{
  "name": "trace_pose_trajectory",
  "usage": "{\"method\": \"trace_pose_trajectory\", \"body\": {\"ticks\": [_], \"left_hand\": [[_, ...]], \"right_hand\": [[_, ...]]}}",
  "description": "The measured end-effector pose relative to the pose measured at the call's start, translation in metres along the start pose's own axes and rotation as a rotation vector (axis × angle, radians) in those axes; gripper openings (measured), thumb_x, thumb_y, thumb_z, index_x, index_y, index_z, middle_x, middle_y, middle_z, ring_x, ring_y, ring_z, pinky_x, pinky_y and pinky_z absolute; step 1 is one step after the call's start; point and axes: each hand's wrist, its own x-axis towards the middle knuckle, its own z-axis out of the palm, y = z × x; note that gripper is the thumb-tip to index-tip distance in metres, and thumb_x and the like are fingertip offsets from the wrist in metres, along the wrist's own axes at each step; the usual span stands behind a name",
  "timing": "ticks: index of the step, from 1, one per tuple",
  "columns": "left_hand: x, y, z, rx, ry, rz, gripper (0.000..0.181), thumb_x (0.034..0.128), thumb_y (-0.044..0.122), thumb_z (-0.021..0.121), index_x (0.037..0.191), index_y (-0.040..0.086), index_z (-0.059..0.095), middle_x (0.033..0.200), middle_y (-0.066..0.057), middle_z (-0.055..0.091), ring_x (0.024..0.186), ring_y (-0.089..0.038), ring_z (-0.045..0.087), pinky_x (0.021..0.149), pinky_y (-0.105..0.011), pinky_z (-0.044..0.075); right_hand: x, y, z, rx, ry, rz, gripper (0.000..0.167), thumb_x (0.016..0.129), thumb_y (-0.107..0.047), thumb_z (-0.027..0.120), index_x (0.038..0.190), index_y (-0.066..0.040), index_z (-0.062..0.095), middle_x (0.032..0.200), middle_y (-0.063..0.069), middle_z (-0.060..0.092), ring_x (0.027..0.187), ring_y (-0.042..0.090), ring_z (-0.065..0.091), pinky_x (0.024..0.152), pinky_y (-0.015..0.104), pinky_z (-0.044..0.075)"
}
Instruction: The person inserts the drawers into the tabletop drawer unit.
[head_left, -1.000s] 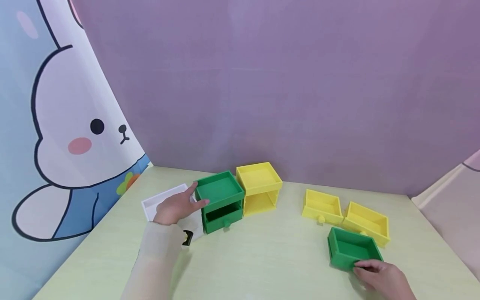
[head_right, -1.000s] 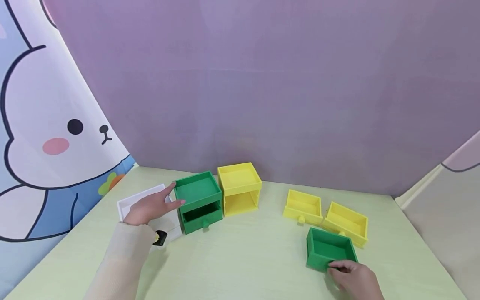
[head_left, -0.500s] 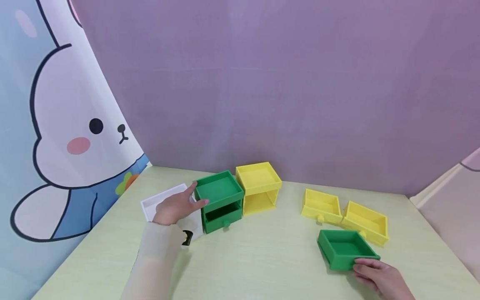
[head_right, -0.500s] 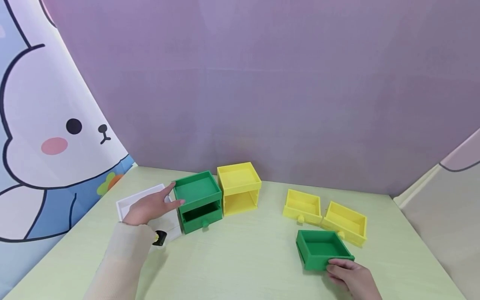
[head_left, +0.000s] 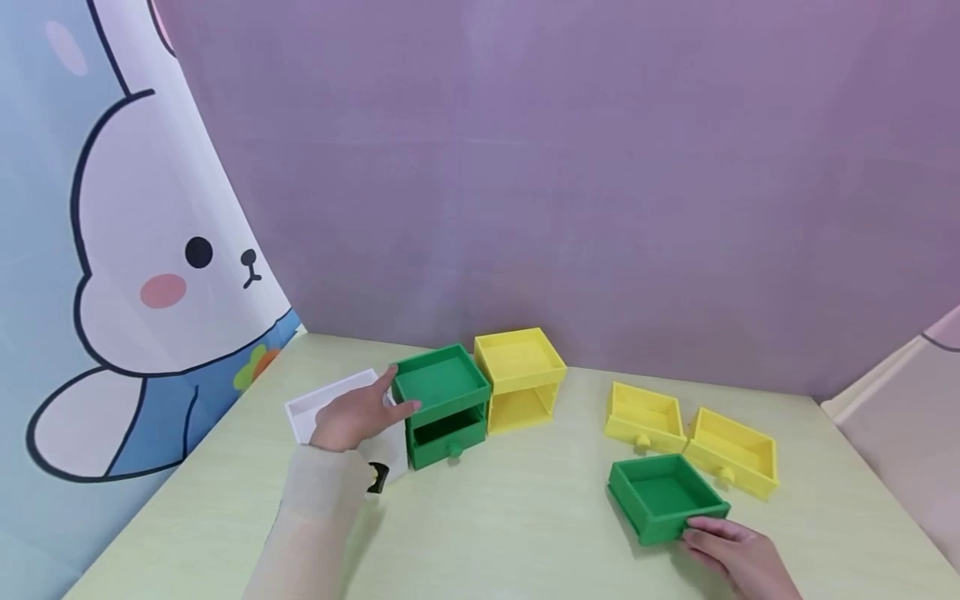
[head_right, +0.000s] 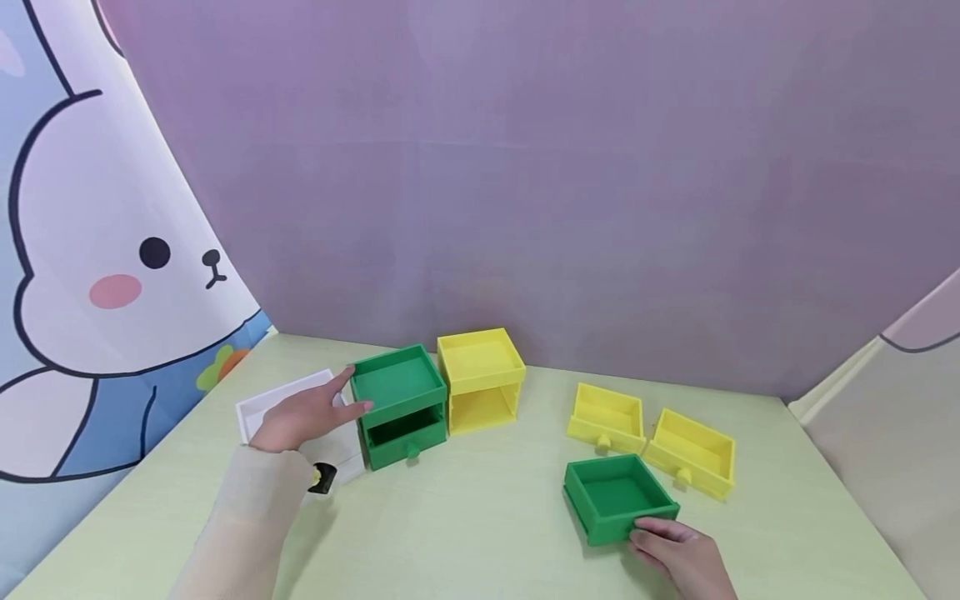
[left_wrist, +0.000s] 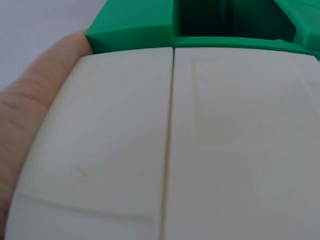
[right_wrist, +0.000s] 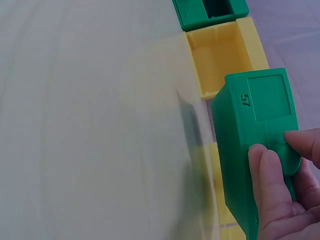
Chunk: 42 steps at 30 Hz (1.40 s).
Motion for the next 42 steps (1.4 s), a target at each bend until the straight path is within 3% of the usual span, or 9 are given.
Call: {"method": "trace_pose_trajectory", "body": {"ticks": [4, 9, 16, 20, 25, 30, 36, 42], "left_hand": [[0.000, 0.001, -0.001, -0.001, 0.001, 0.009, 0.084, 0.0911, 0.058, 0.052, 0.153, 0.009, 0.022, 0.132, -0.025, 0.053, 0.085, -0.028, 0.060, 0.065, -0.043, 0.048], [0.000, 0.002, -0.001, -0.005, -0.002, 0.011, 0.084, 0.0914, 0.057, 0.052, 0.153, 0.009, 0.022, 0.133, -0.025, 0.052, 0.093, -0.031, 0.061, 0.070, -0.047, 0.049], [0.000, 0.002, -0.001, 0.001, 0.001, 0.005, 0.084, 0.0912, 0.058, 0.052, 0.153, 0.009, 0.023, 0.132, -0.025, 0.053, 0.090, -0.031, 0.061, 0.068, -0.046, 0.049], [0.001, 0.001, -0.001, 0.002, 0.003, 0.009, 0.083, 0.0915, 0.057, 0.052, 0.153, 0.009, 0.023, 0.131, -0.025, 0.054, 0.094, -0.033, 0.061, 0.070, -0.047, 0.050], [0.001, 0.001, -0.001, 0.001, -0.003, -0.002, 0.083, 0.0916, 0.057, 0.052, 0.153, 0.011, 0.022, 0.130, -0.023, 0.055, 0.094, -0.031, 0.061, 0.069, -0.045, 0.049], [0.002, 0.001, 0.000, -0.002, -0.004, -0.017, 0.081, 0.0914, 0.057, 0.052, 0.154, 0.013, 0.022, 0.134, -0.022, 0.053, 0.100, -0.033, 0.059, 0.070, -0.045, 0.049], [0.003, 0.002, 0.001, -0.003, 0.002, -0.035, 0.081, 0.0911, 0.058, 0.052, 0.154, 0.016, 0.022, 0.133, -0.021, 0.054, 0.097, -0.032, 0.060, 0.068, -0.044, 0.048], [0.002, 0.002, 0.002, -0.009, 0.009, -0.048, 0.081, 0.0910, 0.058, 0.052, 0.154, 0.016, 0.022, 0.135, -0.022, 0.052, 0.094, -0.031, 0.060, 0.065, -0.042, 0.048]], "right_hand": [[-0.001, -0.004, 0.010, 0.093, -0.040, -0.030, 0.021, 0.085, -0.003, 0.069, 0.102, 0.007, 0.070, 0.091, 0.011, 0.072, 0.080, 0.013, 0.069, 0.068, 0.025, 0.054], [-0.002, -0.009, 0.019, 0.180, -0.148, -0.082, 0.015, 0.089, 0.003, 0.062, 0.101, 0.008, 0.068, 0.093, 0.009, 0.070, 0.084, 0.011, 0.069, 0.080, 0.028, 0.053], [-0.003, -0.015, 0.034, 0.158, -0.233, -0.167, 0.012, 0.090, 0.003, 0.058, 0.098, 0.004, 0.068, 0.093, 0.005, 0.069, 0.085, 0.008, 0.067, 0.081, 0.027, 0.052], [-0.003, -0.018, 0.044, 0.199, -0.260, -0.203, 0.011, 0.090, 0.003, 0.060, 0.095, -0.001, 0.069, 0.089, 0.002, 0.070, 0.085, 0.008, 0.067, 0.081, 0.027, 0.052], [-0.004, -0.025, 0.060, 0.192, -0.240, -0.216, 0.010, 0.088, 0.000, 0.063, 0.091, -0.005, 0.071, 0.085, -0.002, 0.071, 0.083, 0.008, 0.067, 0.079, 0.026, 0.053], [-0.005, -0.029, 0.075, 0.135, -0.248, -0.245, 0.010, 0.087, 0.000, 0.063, 0.093, -0.002, 0.071, 0.082, -0.004, 0.071, 0.080, 0.007, 0.066, 0.076, 0.024, 0.052], [-0.003, -0.034, 0.091, 0.169, -0.326, -0.283, 0.011, 0.088, 0.000, 0.062, 0.094, 0.003, 0.070, 0.084, -0.003, 0.071, 0.081, 0.007, 0.066, 0.077, 0.025, 0.052], [-0.001, -0.041, 0.109, 0.193, -0.346, -0.311, 0.012, 0.086, 0.000, 0.064, 0.095, 0.007, 0.069, 0.084, 0.000, 0.070, 0.081, 0.009, 0.066, 0.077, 0.026, 0.053]]}}
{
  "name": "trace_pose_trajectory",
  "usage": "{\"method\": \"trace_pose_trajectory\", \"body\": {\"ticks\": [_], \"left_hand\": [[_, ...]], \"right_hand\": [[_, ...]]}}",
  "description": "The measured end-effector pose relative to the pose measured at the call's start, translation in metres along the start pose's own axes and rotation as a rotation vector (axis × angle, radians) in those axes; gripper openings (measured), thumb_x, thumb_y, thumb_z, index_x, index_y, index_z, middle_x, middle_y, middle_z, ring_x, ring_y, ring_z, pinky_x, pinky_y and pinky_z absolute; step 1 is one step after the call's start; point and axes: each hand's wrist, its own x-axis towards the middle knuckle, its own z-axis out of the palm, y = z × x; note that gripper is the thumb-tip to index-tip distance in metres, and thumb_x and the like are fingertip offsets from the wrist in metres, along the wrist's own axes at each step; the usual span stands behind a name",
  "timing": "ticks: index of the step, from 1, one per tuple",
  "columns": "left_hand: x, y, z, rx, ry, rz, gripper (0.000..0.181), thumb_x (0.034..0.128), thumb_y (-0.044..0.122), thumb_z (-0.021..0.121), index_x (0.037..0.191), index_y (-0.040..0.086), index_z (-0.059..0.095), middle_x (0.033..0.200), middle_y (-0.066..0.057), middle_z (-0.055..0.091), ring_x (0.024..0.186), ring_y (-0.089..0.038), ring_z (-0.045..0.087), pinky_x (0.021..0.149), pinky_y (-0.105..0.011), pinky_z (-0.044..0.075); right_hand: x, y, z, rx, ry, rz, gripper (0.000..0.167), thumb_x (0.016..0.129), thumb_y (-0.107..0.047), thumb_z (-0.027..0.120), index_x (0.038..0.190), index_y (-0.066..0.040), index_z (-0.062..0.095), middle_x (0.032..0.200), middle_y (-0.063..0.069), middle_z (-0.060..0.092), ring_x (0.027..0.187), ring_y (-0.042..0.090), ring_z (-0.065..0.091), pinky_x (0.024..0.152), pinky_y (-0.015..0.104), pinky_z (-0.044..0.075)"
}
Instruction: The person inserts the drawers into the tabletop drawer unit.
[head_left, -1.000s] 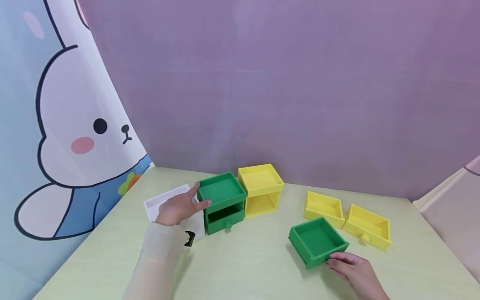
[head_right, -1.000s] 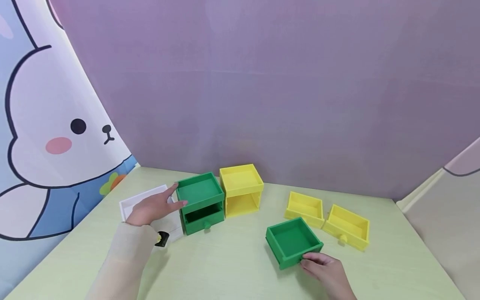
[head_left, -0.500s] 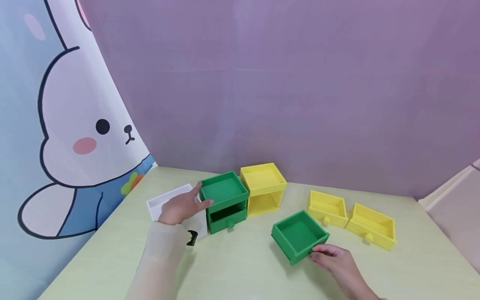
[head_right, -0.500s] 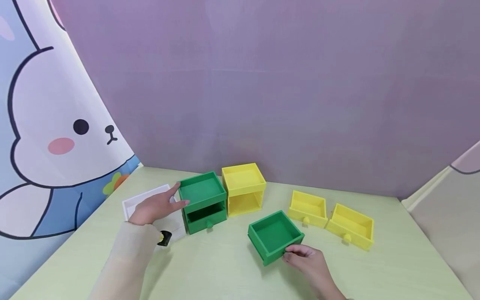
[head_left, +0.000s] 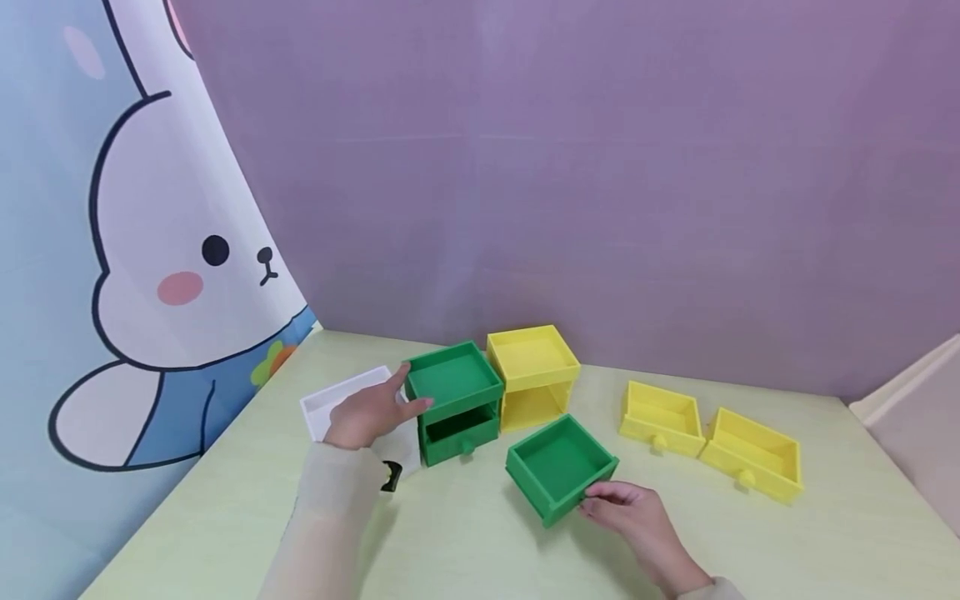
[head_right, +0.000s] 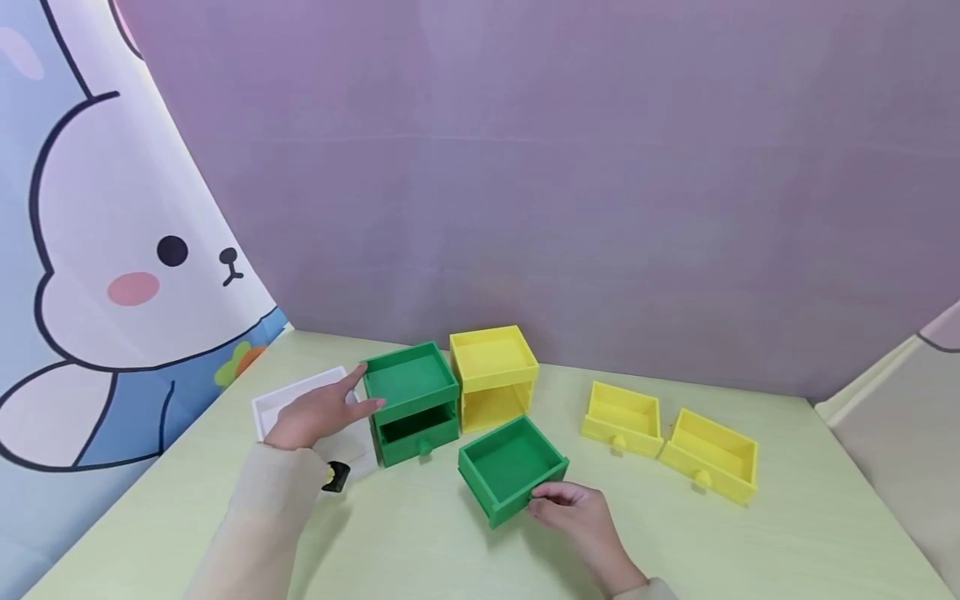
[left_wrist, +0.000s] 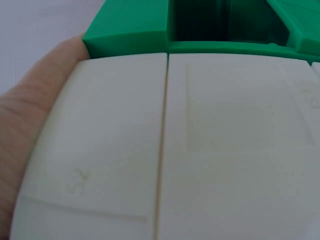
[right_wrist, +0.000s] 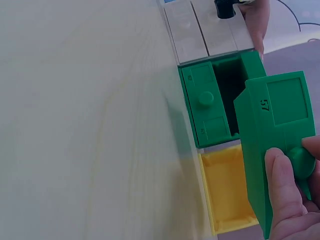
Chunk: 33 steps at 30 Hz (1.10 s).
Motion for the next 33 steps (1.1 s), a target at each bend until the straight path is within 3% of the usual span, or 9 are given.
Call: {"method": "trace_pose_trajectory", "body": {"ticks": [5, 10, 14, 20, 33], "left_hand": [[-0.001, 0.000, 0.000, 0.001, 0.009, -0.005, 0.081, 0.0908, 0.058, 0.052, 0.154, 0.017, 0.022, 0.132, -0.021, 0.055, 0.087, -0.028, 0.060, 0.060, -0.038, 0.045], [0.001, 0.000, 0.001, 0.005, 0.000, 0.003, 0.080, 0.0912, 0.058, 0.052, 0.154, 0.017, 0.022, 0.133, -0.021, 0.054, 0.095, -0.031, 0.061, 0.067, -0.044, 0.048], [0.001, 0.002, 0.002, 0.003, 0.001, 0.011, 0.080, 0.0908, 0.058, 0.053, 0.154, 0.017, 0.023, 0.134, -0.021, 0.053, 0.101, -0.034, 0.060, 0.072, -0.048, 0.048], [-0.002, 0.000, 0.000, -0.001, 0.017, 0.006, 0.080, 0.0902, 0.058, 0.053, 0.153, 0.017, 0.025, 0.134, -0.021, 0.053, 0.103, -0.035, 0.060, 0.070, -0.046, 0.047], [-0.002, 0.003, -0.001, 0.007, 0.003, -0.004, 0.079, 0.0912, 0.057, 0.053, 0.153, 0.016, 0.025, 0.136, -0.022, 0.051, 0.105, -0.035, 0.059, 0.071, -0.045, 0.048]], "right_hand": [[0.006, -0.002, 0.015, -0.003, -0.003, -0.028, 0.016, 0.084, 0.001, 0.065, 0.095, 0.012, 0.067, 0.083, 0.003, 0.070, 0.078, 0.009, 0.066, 0.076, 0.026, 0.053], [0.013, -0.002, 0.030, -0.022, 0.001, -0.024, 0.020, 0.083, 0.001, 0.065, 0.097, 0.016, 0.065, 0.084, 0.007, 0.070, 0.077, 0.010, 0.065, 0.074, 0.025, 0.052], [0.018, -0.004, 0.040, -0.036, 0.007, -0.028, 0.022, 0.083, 0.000, 0.066, 0.098, 0.016, 0.065, 0.084, 0.008, 0.070, 0.076, 0.011, 0.064, 0.073, 0.025, 0.052], [0.027, -0.008, 0.058, -0.022, -0.028, -0.082, 0.024, 0.082, 0.000, 0.067, 0.098, 0.018, 0.064, 0.084, 0.009, 0.070, 0.076, 0.010, 0.064, 0.073, 0.025, 0.052], [0.036, -0.009, 0.086, 0.021, -0.013, -0.113, 0.022, 0.079, 0.002, 0.067, 0.094, 0.017, 0.066, 0.077, 0.005, 0.069, 0.072, 0.010, 0.063, 0.070, 0.024, 0.052]]}}
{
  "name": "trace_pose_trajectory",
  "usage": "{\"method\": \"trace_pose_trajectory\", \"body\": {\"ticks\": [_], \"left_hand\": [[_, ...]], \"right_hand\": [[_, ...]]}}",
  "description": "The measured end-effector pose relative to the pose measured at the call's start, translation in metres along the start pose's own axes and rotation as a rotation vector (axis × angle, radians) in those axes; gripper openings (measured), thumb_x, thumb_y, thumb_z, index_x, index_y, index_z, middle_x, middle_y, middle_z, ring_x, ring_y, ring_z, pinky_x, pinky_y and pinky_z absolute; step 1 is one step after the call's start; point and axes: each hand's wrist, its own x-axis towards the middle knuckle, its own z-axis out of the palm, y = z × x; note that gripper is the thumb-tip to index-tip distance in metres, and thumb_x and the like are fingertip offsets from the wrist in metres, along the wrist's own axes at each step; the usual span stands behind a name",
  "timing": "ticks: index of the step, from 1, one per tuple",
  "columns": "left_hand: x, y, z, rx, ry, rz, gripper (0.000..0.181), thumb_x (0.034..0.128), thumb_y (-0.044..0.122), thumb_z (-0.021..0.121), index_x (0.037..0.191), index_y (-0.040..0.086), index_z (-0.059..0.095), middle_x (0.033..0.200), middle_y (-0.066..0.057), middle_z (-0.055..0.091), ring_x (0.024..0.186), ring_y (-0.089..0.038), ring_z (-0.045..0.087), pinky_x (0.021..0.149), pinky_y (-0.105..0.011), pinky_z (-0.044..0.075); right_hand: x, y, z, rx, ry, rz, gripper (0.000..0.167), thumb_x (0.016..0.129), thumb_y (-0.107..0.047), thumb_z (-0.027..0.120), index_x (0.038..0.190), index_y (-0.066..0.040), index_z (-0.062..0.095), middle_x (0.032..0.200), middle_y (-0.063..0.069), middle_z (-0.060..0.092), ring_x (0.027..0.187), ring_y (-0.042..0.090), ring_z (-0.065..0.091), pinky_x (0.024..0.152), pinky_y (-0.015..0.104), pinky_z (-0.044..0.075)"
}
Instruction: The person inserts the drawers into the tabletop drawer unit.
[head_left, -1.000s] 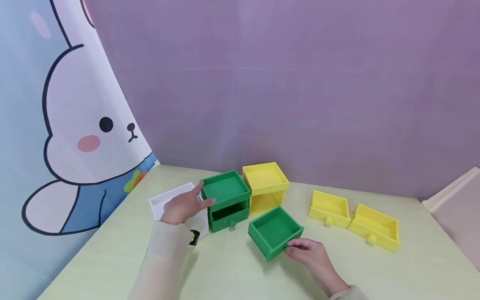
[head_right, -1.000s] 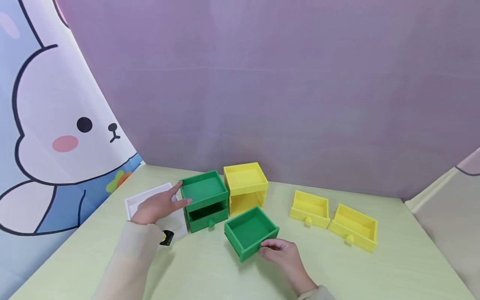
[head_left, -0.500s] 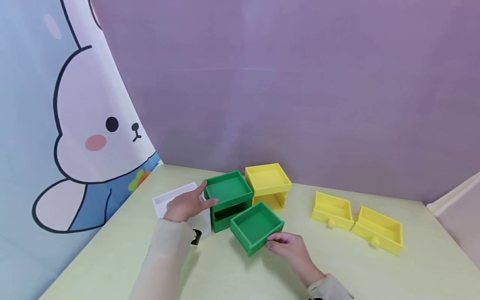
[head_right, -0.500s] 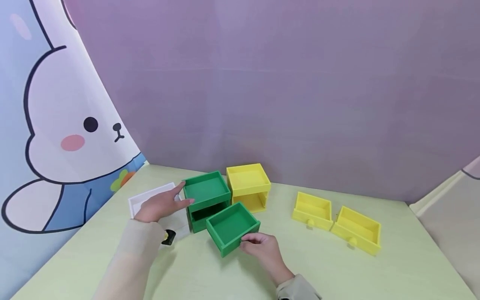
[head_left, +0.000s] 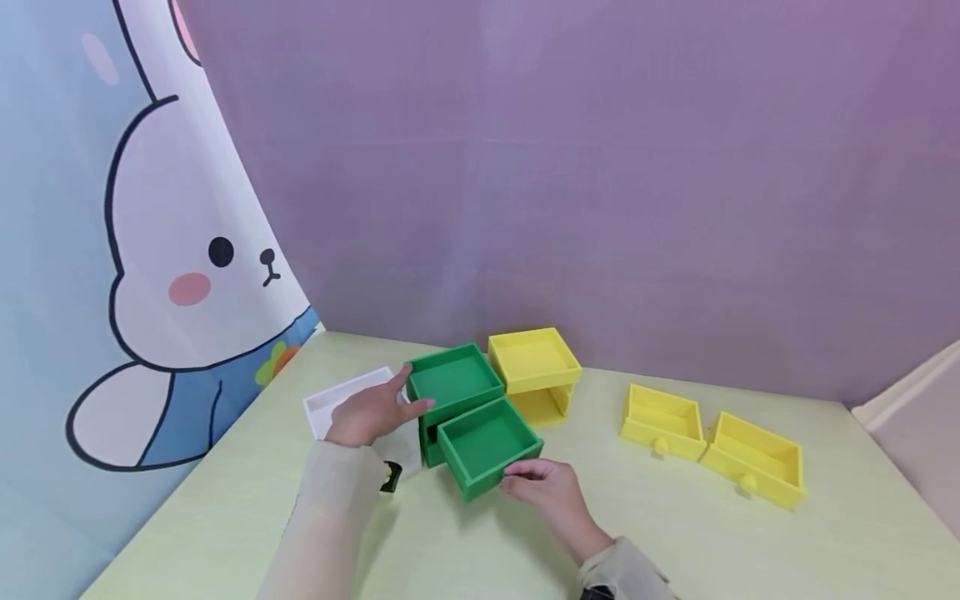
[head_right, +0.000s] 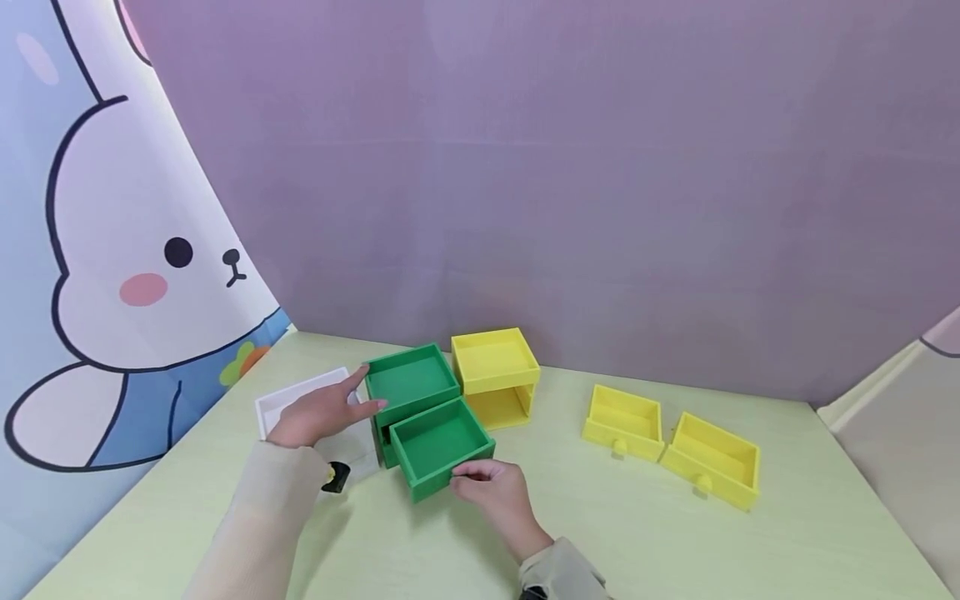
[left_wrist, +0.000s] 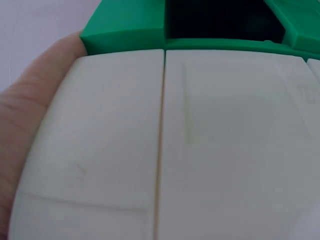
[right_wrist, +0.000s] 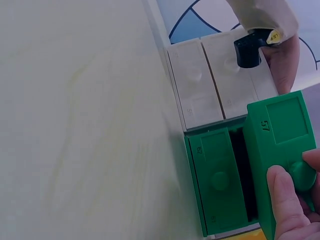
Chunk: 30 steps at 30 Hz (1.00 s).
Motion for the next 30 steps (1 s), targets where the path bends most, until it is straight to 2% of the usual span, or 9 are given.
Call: {"method": "trace_pose_trajectory", "body": {"ticks": [5, 13, 21, 30], "left_hand": [[-0.002, 0.000, -0.001, 0.002, 0.008, 0.015, 0.080, 0.0910, 0.057, 0.053, 0.153, 0.014, 0.025, 0.134, -0.023, 0.052, 0.102, -0.035, 0.060, 0.068, -0.044, 0.048], [-0.002, 0.001, -0.002, 0.008, 0.008, 0.017, 0.081, 0.0908, 0.058, 0.053, 0.153, 0.014, 0.025, 0.138, -0.022, 0.049, 0.114, -0.039, 0.055, 0.078, -0.051, 0.048], [-0.004, 0.004, -0.004, 0.067, 0.008, -0.026, 0.080, 0.0893, 0.059, 0.055, 0.153, 0.018, 0.028, 0.135, -0.020, 0.053, 0.105, -0.035, 0.059, 0.075, -0.050, 0.047], [-0.007, 0.008, -0.007, 0.072, -0.002, -0.045, 0.081, 0.0887, 0.060, 0.055, 0.153, 0.018, 0.027, 0.137, -0.021, 0.051, 0.105, -0.035, 0.057, 0.076, -0.050, 0.046]], "right_hand": [[-0.002, -0.001, 0.004, 0.028, 0.016, 0.002, 0.021, 0.079, 0.003, 0.067, 0.094, 0.018, 0.065, 0.076, 0.005, 0.068, 0.071, 0.010, 0.063, 0.069, 0.024, 0.052], [-0.004, 0.002, 0.010, 0.008, 0.052, 0.006, 0.020, 0.078, 0.003, 0.068, 0.093, 0.016, 0.066, 0.076, 0.005, 0.068, 0.070, 0.010, 0.061, 0.068, 0.023, 0.051], [-0.005, 0.003, 0.016, -0.031, 0.075, -0.017, 0.020, 0.077, 0.002, 0.068, 0.092, 0.016, 0.067, 0.073, 0.003, 0.066, 0.067, 0.007, 0.057, 0.064, 0.021, 0.048], [-0.007, 0.006, 0.020, -0.038, 0.070, -0.030, 0.019, 0.077, 0.001, 0.069, 0.091, 0.014, 0.068, 0.073, 0.002, 0.067, 0.068, 0.006, 0.056, 0.064, 0.020, 0.047]]}}
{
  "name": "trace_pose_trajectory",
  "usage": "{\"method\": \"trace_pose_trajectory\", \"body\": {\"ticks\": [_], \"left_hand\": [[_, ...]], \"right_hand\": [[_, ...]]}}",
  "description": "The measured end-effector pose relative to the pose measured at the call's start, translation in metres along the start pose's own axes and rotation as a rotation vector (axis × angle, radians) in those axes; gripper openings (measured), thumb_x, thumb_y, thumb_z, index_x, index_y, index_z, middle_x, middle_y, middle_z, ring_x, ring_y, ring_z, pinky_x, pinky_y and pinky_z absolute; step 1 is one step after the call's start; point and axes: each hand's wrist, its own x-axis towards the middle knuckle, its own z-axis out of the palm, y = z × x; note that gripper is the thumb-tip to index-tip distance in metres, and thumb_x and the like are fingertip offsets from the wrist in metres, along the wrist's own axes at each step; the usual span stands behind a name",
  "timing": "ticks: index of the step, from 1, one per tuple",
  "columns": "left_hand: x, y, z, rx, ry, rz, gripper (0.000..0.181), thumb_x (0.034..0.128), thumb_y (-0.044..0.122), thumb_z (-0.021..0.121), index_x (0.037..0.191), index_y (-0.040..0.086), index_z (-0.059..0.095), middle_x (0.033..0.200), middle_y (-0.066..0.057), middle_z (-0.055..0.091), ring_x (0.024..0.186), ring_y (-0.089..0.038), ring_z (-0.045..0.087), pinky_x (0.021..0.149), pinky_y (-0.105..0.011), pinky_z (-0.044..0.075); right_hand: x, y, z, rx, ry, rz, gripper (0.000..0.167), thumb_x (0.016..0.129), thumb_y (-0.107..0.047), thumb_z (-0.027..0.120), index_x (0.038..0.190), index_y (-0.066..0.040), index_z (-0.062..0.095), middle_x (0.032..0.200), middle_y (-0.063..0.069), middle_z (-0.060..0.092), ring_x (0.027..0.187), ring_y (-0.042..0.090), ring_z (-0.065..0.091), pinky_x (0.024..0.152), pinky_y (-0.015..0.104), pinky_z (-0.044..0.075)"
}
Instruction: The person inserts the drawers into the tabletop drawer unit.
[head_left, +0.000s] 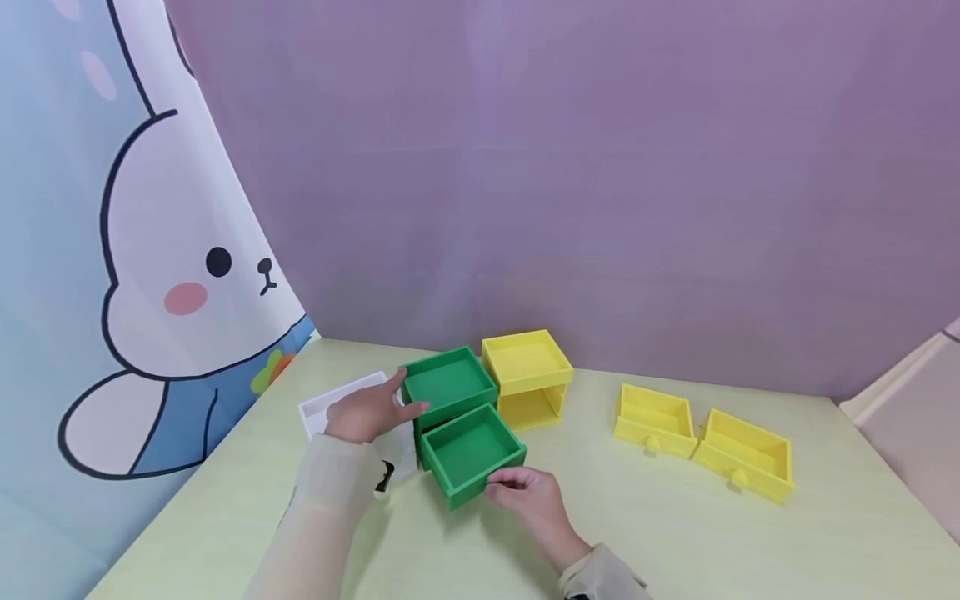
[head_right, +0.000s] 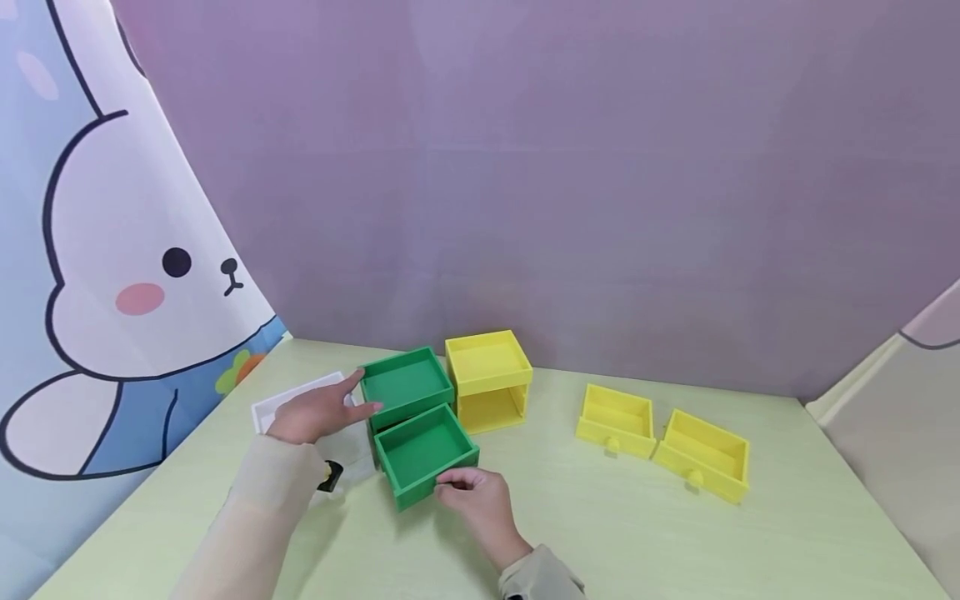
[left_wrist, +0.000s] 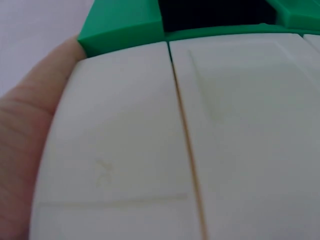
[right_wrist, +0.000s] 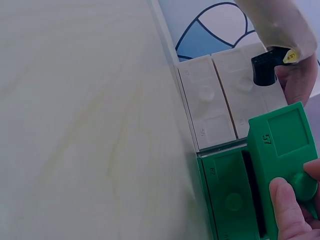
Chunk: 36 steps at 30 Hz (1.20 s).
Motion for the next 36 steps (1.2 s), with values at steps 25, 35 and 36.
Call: {"method": "trace_pose_trajectory", "body": {"ticks": [25, 35, 36], "left_hand": [[0.000, 0.000, 0.000, 0.005, 0.002, -0.004, 0.078, 0.0899, 0.058, 0.054, 0.152, 0.018, 0.029, 0.137, -0.021, 0.051, 0.102, -0.033, 0.057, 0.079, -0.052, 0.046], [0.000, -0.003, 0.001, -0.001, 0.004, 0.005, 0.080, 0.0893, 0.059, 0.054, 0.152, 0.018, 0.029, 0.134, -0.022, 0.053, 0.102, -0.034, 0.059, 0.077, -0.052, 0.046], [0.000, -0.002, 0.001, -0.001, 0.005, 0.005, 0.080, 0.0891, 0.060, 0.054, 0.152, 0.018, 0.029, 0.134, -0.021, 0.053, 0.103, -0.034, 0.059, 0.078, -0.052, 0.046]], "right_hand": [[0.005, 0.004, 0.009, -0.006, 0.019, 0.023, 0.020, 0.077, 0.000, 0.068, 0.093, 0.013, 0.069, 0.072, 0.000, 0.064, 0.069, 0.010, 0.055, 0.063, 0.021, 0.047], [0.006, 0.006, 0.012, 0.005, 0.030, 0.028, 0.021, 0.078, 0.001, 0.069, 0.095, 0.013, 0.069, 0.074, -0.001, 0.064, 0.071, 0.010, 0.055, 0.063, 0.021, 0.047], [0.006, 0.006, 0.012, 0.006, 0.030, 0.027, 0.021, 0.078, 0.001, 0.069, 0.095, 0.013, 0.069, 0.074, -0.001, 0.064, 0.071, 0.010, 0.055, 0.064, 0.021, 0.047]]}}
